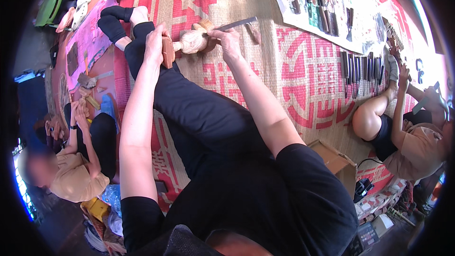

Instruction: The person sits on a mat and carves a small wooden block using a knife. They hold the wood in their left hand and use the knife in their right hand to shape the object, occasionally rotating it to work on different sides.

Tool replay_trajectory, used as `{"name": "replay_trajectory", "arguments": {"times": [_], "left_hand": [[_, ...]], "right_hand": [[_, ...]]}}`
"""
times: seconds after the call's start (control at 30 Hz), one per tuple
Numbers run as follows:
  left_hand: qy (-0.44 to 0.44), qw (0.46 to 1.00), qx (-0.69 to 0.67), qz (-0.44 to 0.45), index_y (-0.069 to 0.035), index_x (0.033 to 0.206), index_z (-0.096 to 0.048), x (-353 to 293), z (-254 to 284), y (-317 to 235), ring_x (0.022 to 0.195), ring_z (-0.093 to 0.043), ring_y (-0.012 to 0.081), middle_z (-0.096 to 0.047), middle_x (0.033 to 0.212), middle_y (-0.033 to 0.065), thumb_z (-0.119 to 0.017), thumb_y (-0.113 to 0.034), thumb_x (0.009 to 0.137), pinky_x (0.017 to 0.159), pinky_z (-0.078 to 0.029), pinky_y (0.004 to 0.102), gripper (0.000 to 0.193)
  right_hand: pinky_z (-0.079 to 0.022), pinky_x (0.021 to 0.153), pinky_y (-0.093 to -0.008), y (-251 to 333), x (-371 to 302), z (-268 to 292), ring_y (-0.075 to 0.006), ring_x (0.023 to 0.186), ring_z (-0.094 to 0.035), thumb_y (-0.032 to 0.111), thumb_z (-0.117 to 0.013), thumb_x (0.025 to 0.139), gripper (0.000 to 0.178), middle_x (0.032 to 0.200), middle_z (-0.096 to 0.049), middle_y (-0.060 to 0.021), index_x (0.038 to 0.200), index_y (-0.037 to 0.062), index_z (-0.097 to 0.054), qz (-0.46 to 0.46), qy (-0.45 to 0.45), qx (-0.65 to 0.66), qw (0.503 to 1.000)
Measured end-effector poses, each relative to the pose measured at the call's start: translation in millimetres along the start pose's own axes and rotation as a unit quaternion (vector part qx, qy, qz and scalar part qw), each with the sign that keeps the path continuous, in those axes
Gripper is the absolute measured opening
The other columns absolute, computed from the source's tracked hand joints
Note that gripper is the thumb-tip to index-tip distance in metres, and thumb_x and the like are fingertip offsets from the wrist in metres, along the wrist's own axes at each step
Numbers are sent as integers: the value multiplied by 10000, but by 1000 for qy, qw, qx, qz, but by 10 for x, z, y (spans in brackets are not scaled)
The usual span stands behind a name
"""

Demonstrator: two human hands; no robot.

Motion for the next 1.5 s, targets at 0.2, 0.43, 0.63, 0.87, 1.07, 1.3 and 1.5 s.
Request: {"name": "replay_trajectory", "arguments": {"times": [0.2, 0.43, 0.63, 0.87, 1.07, 1.3, 1.5], "left_hand": [[-2, 1000, 14, 9, -53, 598, -517, -5, -21, -17, 463, -489, 127, -502, 537, 34, -535, -332, 847, 452, -396, 265, 374], [24, 999, 29, -2, -60, 589, -515, -59, -57, -52, 459, -484, 122, -497, 532, 29, -545, -330, 834, 449, -387, 257, 366], [15, 998, 64, -23, -58, 565, -503, -25, -90, -81, 455, -454, 104, -481, 529, 13, -551, -341, 830, 460, -369, 259, 390], [34, 994, 98, -26, -59, 581, -516, -133, -182, -162, 461, -471, 104, -493, 535, 16, -550, -354, 830, 454, -372, 259, 387], [33, 992, 113, -51, -57, 579, -517, -126, -136, -165, 456, -469, 107, -487, 526, 15, -546, -358, 829, 453, -362, 259, 392], [56, 977, 193, -76, -22, 591, -557, -114, -225, -226, 522, -524, 135, -542, 542, 48, -533, -409, 795, 541, -405, 288, 438], [45, 976, 204, -58, -20, 594, -572, -163, -181, -187, 539, -553, 170, -561, 551, 74, -504, -438, 804, 563, -420, 304, 473]], "right_hand": [[-507, 753, -333, 65, 83, 94, -197, 819, -624, 35, -646, 749, 152, 878, -638, -99, 870, 13, -557, 1, 9, -4, 1000], [-509, 753, -337, 84, 29, 80, -193, 830, -622, 36, -655, 732, 161, 847, -641, -94, 870, -7, -583, -11, 0, -35, 999], [-526, 721, -330, 101, 20, 118, -198, 760, -638, 25, -653, 729, 175, 862, -643, -111, 886, -21, -587, 9, -3, 15, 1000], [-528, 709, -330, 112, 66, 188, -204, 778, -640, 20, -649, 728, 151, 854, -652, -119, 867, -11, -599, 3, -1, -21, 1000], [-515, 733, -324, 140, -8, 66, -185, 792, -635, 48, -665, 725, 179, 855, -649, -99, 885, -11, -611, 4, 20, -49, 999], [-517, 761, -337, 75, 51, 235, -193, 851, -626, 57, -670, 717, 205, 863, -642, -103, 891, -33, -609, -6, -19, -27, 999], [-484, 698, -323, 125, 14, 66, -179, 738, -615, 50, -678, 697, 207, 811, -640, -87, 883, -9, -609, -4, 9, -58, 998]]}}
Point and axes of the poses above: each hand's wrist, its own x-axis towards the middle knuckle, its own z-axis out of the back of the hand, y = z × x, the point moved 8 cm from there along x, towards the middle knuckle
